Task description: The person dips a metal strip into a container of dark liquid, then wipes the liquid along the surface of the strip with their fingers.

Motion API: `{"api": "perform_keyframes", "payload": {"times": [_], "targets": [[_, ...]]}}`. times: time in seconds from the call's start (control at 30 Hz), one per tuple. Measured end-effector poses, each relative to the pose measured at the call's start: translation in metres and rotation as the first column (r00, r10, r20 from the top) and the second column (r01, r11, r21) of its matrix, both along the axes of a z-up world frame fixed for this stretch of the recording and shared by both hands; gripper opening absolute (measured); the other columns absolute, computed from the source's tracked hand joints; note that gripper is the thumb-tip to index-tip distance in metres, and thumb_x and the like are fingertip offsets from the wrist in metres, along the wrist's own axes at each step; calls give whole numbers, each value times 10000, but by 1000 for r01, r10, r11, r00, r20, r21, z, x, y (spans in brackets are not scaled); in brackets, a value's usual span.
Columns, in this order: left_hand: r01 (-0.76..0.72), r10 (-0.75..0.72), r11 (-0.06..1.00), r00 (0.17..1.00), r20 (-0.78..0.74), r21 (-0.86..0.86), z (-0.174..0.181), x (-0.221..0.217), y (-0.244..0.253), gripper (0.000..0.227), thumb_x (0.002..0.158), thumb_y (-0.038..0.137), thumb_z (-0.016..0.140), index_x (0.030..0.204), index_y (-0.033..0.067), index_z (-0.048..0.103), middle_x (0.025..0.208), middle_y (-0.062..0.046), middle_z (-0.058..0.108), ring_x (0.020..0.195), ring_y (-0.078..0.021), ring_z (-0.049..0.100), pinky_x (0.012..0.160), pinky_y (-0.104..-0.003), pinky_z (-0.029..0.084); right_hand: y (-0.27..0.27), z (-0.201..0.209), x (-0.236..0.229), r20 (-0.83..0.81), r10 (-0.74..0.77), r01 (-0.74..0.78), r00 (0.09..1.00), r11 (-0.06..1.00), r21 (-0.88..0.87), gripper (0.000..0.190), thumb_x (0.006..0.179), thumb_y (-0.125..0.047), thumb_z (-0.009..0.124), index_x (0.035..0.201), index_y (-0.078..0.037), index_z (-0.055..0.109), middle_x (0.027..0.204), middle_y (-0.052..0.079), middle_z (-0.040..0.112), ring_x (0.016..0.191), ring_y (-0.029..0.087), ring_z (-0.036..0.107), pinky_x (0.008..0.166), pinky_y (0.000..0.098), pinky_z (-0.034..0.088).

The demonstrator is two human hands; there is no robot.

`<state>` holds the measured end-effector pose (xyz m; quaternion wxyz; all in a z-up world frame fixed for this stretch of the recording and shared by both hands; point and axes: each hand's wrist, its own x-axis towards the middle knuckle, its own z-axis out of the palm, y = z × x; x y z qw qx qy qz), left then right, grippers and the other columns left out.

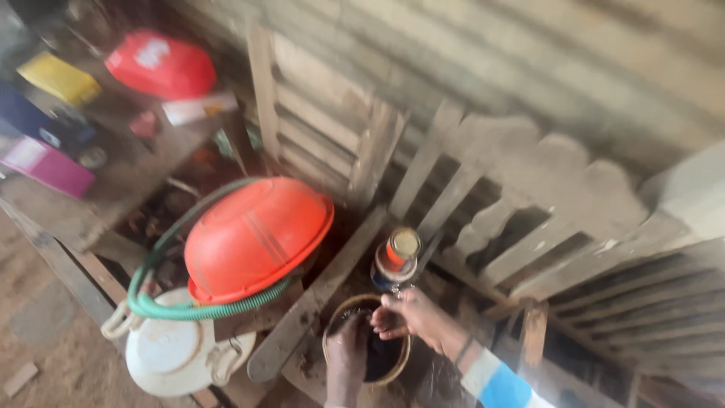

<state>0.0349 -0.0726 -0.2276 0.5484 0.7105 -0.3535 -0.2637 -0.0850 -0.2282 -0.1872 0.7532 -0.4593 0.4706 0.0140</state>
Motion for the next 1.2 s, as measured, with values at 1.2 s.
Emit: {"api": "perform_keyframes", "payload": {"times": [1.2], "targets": [[213, -264, 937, 951, -159, -276, 269, -116, 40, 348, 1025, 350, 637, 1107, 43, 781, 876, -65, 749, 708, -98, 687, 579, -277, 572, 99, 126, -236, -208, 213, -291, 955, 813, -505, 858, 735, -274, 919, 1473, -113, 510, 1389, 39, 629, 1297, 188, 582, 1144, 403, 409]]}}
